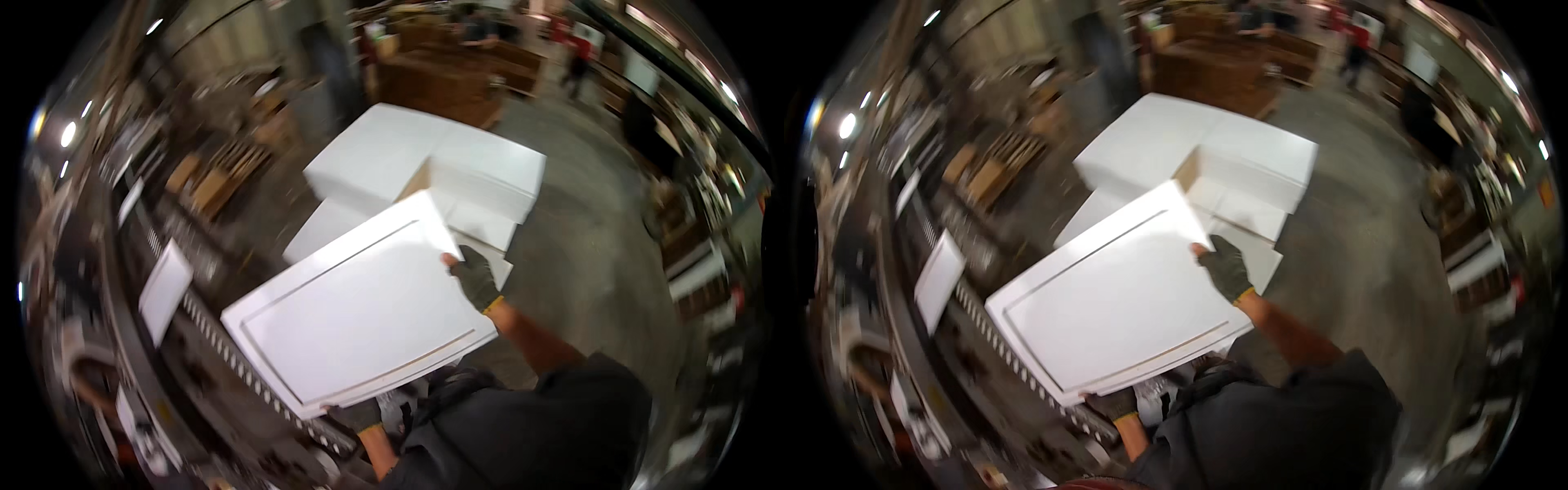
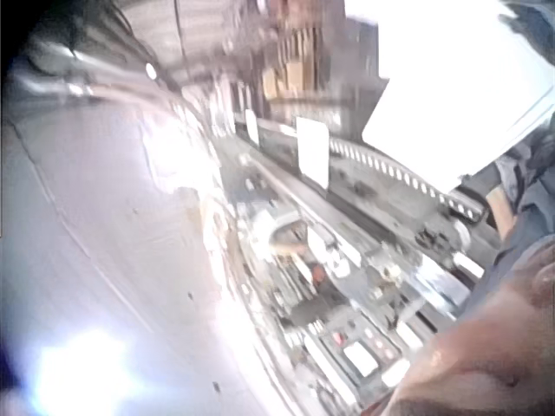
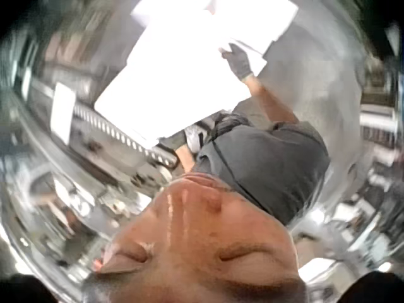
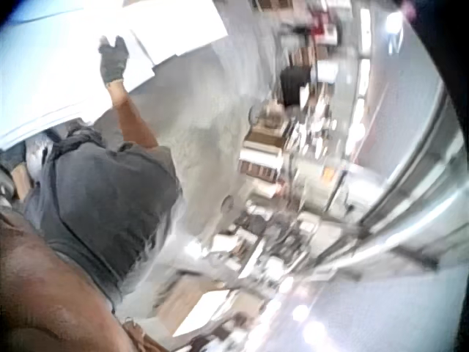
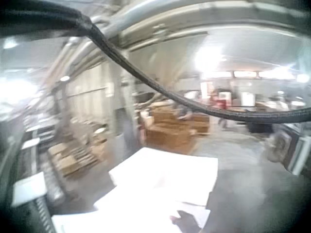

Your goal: The person picks up white rectangular panels from a stack and places them onto a machine's conveyor belt. The person then retrieves the panels from the machine and stacks them back onto the pile, repeating this process continuously.

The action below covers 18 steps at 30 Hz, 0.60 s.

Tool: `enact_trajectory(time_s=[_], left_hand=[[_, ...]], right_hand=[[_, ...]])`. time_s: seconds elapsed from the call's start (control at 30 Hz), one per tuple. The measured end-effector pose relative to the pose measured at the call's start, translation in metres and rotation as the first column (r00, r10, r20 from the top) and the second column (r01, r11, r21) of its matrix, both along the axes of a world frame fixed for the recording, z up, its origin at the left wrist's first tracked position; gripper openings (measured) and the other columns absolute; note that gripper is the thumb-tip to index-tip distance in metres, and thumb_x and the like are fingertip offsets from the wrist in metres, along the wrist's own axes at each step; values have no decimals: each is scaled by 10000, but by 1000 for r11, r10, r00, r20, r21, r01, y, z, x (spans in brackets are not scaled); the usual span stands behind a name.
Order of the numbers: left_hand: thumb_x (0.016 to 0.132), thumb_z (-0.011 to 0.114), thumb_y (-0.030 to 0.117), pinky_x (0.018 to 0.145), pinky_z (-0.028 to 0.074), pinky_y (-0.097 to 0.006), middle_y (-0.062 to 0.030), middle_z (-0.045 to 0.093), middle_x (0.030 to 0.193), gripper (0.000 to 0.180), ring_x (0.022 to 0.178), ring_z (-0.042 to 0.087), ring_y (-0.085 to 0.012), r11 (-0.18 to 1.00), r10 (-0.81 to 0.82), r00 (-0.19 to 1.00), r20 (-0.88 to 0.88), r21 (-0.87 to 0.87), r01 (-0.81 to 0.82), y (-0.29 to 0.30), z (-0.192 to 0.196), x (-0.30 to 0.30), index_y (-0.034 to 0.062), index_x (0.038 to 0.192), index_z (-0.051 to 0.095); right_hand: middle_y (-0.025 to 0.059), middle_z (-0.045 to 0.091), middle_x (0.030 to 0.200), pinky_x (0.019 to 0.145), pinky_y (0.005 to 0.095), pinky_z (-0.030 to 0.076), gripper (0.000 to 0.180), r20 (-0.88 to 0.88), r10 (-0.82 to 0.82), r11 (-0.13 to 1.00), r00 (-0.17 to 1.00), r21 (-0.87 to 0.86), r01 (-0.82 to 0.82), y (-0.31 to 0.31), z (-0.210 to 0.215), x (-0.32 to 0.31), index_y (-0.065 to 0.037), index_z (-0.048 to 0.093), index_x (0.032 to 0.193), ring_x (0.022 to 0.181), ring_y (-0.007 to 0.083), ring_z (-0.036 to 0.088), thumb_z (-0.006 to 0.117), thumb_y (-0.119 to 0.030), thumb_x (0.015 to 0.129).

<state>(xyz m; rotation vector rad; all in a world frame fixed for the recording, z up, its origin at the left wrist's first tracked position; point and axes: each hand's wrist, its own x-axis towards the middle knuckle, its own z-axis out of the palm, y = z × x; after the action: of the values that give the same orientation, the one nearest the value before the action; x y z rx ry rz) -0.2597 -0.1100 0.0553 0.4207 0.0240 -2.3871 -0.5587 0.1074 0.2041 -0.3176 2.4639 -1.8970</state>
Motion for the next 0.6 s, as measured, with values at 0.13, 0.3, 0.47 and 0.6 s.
enact_trajectory(time_s=[0.13,0.3,0.47,0.6], left_hand=[[967,487,545,1138,372,-533,-123,492,1468,674,1325,468,-353,960,278,948,158,-15,-279,2,-7,88,102,1472,433],[964,617,430,1051,479,-481,-91,598,1339,563,1221,572,-301,885,402,815,417,49,-462,15,-16,158,91,1397,497],[929,672,435,1011,506,-486,-87,651,1270,530,1147,622,-307,796,448,742,499,156,-585,37,-18,186,95,1323,573],[897,707,451,1004,505,-493,-111,642,1271,583,1135,623,-317,698,504,665,551,193,-690,53,-55,281,86,1328,561]], right_hand=[[-8,567,761,641,284,419,266,229,119,987,966,-130,-91,-27,-55,53,-29,639,912,714,95,498,642,-291,960],[-8,451,678,639,317,371,465,258,160,980,953,72,-184,-54,-119,107,-88,494,704,672,130,410,649,-447,956],[-20,381,615,610,344,349,519,329,236,934,914,183,-307,-83,-163,92,-94,455,621,622,144,357,651,-432,963],[27,537,670,662,352,450,516,374,307,858,875,289,-425,-109,-193,185,-80,515,643,660,168,462,654,-475,944]])
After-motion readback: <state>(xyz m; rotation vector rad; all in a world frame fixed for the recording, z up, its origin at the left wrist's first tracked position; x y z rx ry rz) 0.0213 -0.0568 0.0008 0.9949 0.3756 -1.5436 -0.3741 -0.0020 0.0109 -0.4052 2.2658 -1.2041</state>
